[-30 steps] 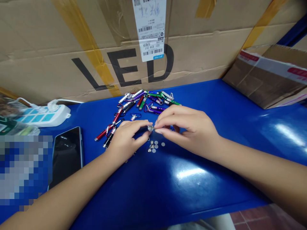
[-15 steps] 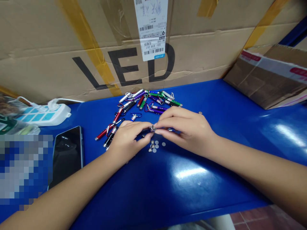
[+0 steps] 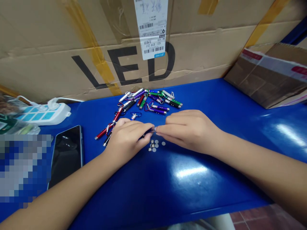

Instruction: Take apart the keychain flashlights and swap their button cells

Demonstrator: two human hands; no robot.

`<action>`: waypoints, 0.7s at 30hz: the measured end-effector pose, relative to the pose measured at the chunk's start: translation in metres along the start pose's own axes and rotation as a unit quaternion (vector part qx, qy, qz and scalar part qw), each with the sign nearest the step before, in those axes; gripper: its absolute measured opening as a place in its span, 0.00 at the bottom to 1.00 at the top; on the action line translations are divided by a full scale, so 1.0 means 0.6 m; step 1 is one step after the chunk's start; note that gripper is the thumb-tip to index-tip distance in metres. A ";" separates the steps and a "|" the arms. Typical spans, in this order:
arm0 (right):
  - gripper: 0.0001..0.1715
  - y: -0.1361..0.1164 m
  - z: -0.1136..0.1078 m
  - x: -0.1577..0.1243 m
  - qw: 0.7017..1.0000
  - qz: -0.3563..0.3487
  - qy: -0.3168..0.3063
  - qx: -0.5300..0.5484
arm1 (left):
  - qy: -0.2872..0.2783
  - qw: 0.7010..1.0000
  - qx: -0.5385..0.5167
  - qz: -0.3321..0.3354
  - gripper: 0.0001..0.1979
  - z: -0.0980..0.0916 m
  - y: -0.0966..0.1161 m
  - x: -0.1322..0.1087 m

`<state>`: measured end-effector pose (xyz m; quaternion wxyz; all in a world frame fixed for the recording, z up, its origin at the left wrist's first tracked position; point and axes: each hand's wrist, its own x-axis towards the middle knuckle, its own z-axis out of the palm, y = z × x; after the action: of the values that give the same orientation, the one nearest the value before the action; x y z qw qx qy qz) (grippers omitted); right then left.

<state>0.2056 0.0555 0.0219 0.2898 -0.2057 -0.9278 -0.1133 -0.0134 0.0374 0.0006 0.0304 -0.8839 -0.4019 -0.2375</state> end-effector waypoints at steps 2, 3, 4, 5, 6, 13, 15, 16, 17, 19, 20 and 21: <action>0.15 0.003 0.004 -0.002 1.000 0.007 0.001 0.023 | -0.008 1.000 -0.005 0.001 0.07 0.002 -0.001 0.000; 0.14 0.004 0.006 -0.003 0.999 0.010 0.005 0.032 | -0.008 1.000 -0.007 0.001 0.07 0.003 -0.002 0.000; 0.13 0.005 0.008 -0.004 0.999 0.015 0.010 0.039 | -0.006 1.000 -0.008 -0.003 0.07 0.004 -0.002 0.000; 0.12 0.006 0.010 -0.005 0.999 0.021 0.020 0.044 | -0.001 1.000 -0.011 -0.010 0.07 0.005 -0.003 0.000; 0.11 0.006 0.011 -0.006 0.998 0.029 0.030 0.048 | 0.006 1.000 -0.014 -0.020 0.08 0.006 -0.003 0.000; 0.09 0.001 0.005 -0.007 0.996 0.062 0.028 0.050 | 0.016 0.997 -0.043 -0.056 0.07 0.007 -0.003 0.002; 0.10 -0.001 0.003 -0.007 0.998 0.048 0.015 0.046 | 0.025 0.997 -0.044 -0.056 0.07 0.007 -0.003 0.001; 0.10 -0.001 0.003 -0.007 0.998 0.046 0.015 0.047 | 0.029 0.997 -0.044 -0.055 0.07 0.007 -0.002 0.001; 0.10 -0.001 0.002 -0.007 0.997 0.047 0.017 0.052 | 0.032 0.997 -0.044 -0.053 0.07 0.007 -0.002 0.000; 0.09 -0.002 0.000 -0.006 0.995 0.062 0.010 0.071 | 0.036 0.997 -0.045 -0.056 0.07 0.008 -0.003 -0.001; 0.09 -0.002 -0.001 -0.005 0.994 0.077 -0.003 0.083 | 0.035 0.996 -0.045 -0.062 0.06 0.008 -0.004 -0.001; 0.09 -0.002 -0.003 -0.004 0.991 0.096 -0.024 0.095 | 0.032 0.996 -0.045 -0.070 0.06 0.008 -0.004 0.000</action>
<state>0.2076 0.0532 0.0216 0.2953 -0.2683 -0.9169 0.0084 -0.0135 0.0401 -0.0042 -0.0130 -0.8461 -0.4505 -0.2847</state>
